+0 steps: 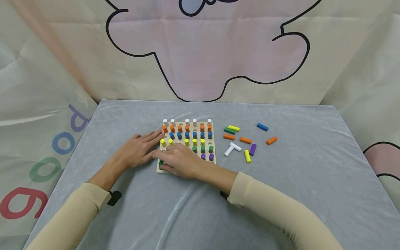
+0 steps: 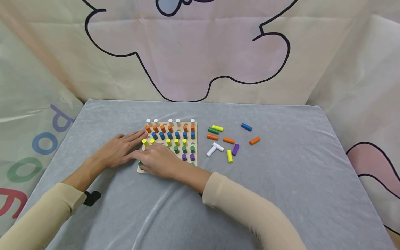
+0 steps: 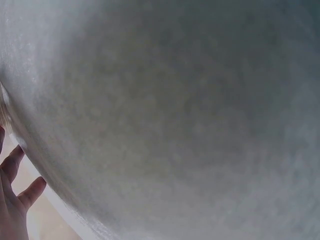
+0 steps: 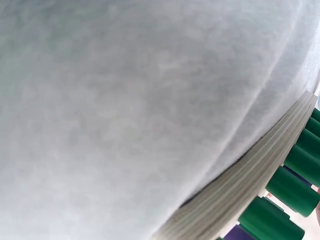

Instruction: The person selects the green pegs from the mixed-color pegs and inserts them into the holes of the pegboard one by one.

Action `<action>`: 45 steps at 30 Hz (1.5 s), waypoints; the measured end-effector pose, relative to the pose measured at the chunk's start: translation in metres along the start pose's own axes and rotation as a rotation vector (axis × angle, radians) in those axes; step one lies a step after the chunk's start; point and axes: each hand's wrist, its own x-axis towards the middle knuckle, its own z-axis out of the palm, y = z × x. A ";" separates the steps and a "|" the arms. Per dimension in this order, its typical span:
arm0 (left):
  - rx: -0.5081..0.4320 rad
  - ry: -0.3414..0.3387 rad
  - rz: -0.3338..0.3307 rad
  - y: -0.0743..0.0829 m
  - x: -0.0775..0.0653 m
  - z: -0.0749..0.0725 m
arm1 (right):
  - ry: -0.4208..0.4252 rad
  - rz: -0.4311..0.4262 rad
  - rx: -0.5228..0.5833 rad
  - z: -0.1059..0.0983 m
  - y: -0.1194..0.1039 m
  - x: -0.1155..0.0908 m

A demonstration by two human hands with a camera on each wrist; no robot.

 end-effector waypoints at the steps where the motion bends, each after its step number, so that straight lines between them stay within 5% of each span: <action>1: -0.002 0.000 -0.001 0.000 0.000 0.000 | -0.003 -0.002 -0.005 0.000 0.000 0.000; 13: 0.001 -0.015 -0.002 0.001 0.000 -0.001 | -0.012 -0.021 -0.031 0.006 0.001 0.003; 20: -0.014 -0.015 -0.019 0.001 -0.001 0.000 | 0.007 0.019 0.025 -0.010 0.007 -0.004; 36: -0.021 -0.049 -0.042 0.002 0.002 -0.002 | 0.151 0.292 -0.026 -0.075 0.077 -0.050; 45: -0.018 -0.054 -0.032 0.001 0.001 -0.001 | 0.116 0.500 -0.044 -0.089 0.113 -0.082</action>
